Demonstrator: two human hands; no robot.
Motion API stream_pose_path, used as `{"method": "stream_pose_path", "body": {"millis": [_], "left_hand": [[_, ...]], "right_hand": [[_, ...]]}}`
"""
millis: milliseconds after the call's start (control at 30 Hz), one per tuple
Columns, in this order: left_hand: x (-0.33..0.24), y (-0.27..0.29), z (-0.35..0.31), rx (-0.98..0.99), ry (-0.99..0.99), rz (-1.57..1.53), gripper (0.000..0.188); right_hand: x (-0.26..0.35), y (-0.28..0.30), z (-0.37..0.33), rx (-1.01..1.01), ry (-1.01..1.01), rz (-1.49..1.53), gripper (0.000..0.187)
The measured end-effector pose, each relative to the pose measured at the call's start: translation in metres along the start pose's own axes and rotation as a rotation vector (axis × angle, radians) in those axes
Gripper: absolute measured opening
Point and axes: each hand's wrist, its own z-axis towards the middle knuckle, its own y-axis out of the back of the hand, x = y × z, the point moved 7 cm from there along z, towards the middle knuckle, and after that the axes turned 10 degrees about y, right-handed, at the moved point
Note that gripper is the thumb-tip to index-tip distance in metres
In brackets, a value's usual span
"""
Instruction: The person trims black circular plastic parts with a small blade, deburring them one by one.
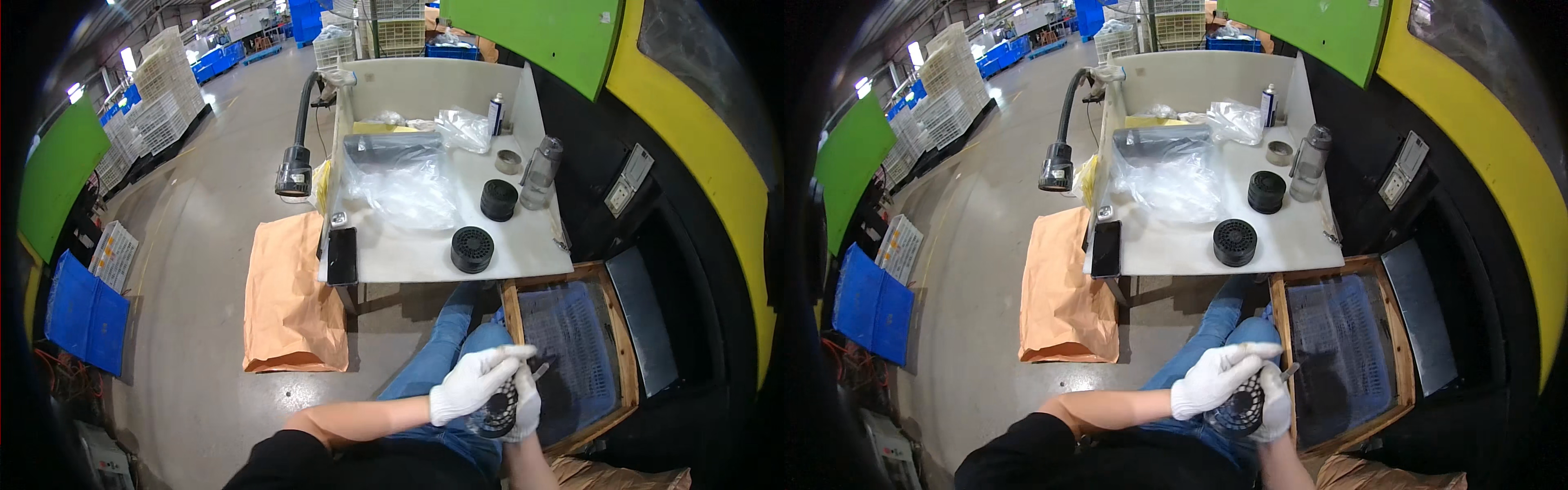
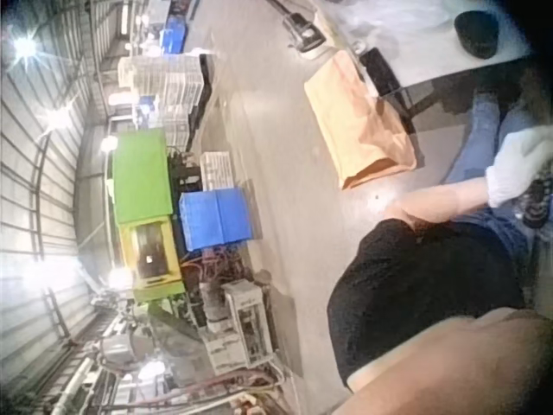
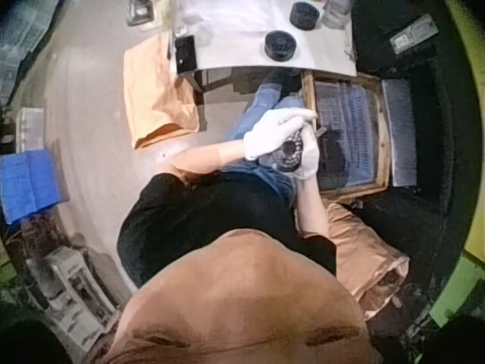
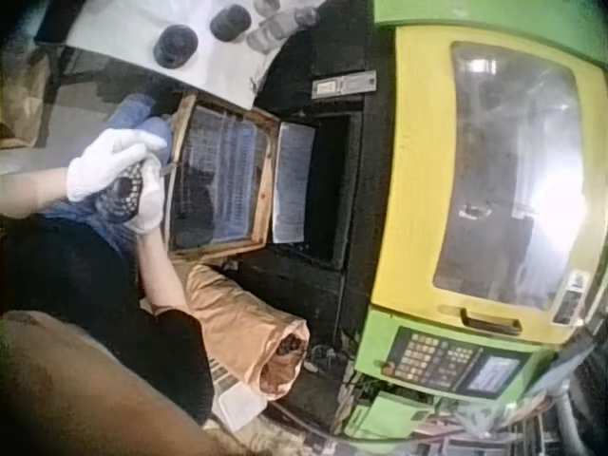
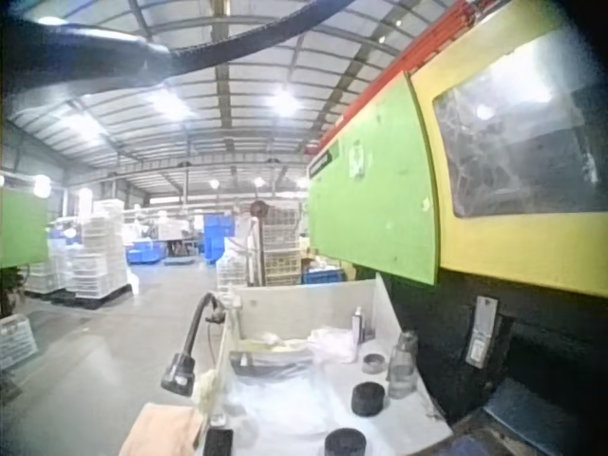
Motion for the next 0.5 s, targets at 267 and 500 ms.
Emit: {"method": "stream_pose_path", "body": {"millis": [267, 500], "left_hand": [[0.037, 0.043, 0.004, -0.296, -0.039, 0.060, 0.028], [0.005, 0.046, 0.006, -0.383, -0.133, -0.036, 0.029]], "right_hand": [[0.030, -0.020, 0.016, 0.113, 0.395, -1.373, 0.023], [-0.009, 0.015, 0.024, -0.105, 0.242, -0.344, 0.025]]}}
